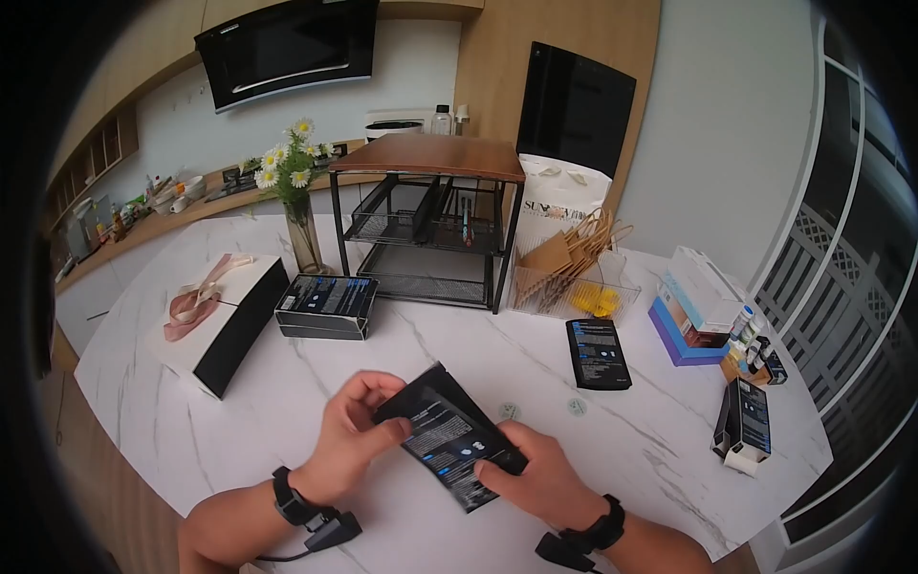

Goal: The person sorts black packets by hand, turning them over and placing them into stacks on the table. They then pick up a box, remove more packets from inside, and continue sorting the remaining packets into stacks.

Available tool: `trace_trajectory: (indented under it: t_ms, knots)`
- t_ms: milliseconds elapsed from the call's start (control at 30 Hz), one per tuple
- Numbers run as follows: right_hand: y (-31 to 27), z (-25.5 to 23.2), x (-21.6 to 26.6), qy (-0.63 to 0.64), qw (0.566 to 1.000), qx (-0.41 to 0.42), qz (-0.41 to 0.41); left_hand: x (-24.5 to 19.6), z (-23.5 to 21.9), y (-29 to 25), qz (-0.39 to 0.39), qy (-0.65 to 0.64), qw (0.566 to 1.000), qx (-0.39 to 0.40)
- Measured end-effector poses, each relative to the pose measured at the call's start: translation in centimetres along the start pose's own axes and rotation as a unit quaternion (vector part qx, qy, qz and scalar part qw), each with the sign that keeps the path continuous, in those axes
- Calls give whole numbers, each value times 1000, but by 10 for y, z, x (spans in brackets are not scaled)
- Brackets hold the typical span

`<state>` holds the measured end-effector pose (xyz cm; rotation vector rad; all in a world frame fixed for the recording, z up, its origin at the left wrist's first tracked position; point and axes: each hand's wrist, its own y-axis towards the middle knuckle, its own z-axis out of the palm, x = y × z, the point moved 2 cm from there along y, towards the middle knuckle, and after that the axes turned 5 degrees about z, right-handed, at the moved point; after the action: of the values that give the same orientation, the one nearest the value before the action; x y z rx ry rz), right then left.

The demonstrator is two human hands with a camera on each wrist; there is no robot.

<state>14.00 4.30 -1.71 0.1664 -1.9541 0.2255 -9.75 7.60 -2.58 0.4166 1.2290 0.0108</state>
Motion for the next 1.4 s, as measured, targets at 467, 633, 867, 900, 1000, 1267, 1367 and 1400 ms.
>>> trace_trajectory:
  t_ms: [467,633,867,900,1000,1267,1367,1400]
  knots:
    - [12,-9,-11,2,975,-133,-179,28,-4,-4,-49,174,981,64]
    - [20,8,-34,186,979,-36,-75,36,1,-9,-41,98,993,42]
    - [13,10,-32,124,989,-59,-58,30,5,-13,-28,116,993,13]
    - [14,12,-38,118,990,-55,-46,34,2,-12,-36,146,988,18]
    - [18,14,-44,108,992,-50,-42,35,1,-10,-34,192,980,20]
    - [17,14,-42,112,992,-59,-32,36,1,-9,-30,218,975,22]
    - [18,14,-42,70,991,-86,-76,35,3,-9,-40,229,973,15]
    - [19,12,-38,48,989,-104,-91,34,7,-8,-38,199,979,3]
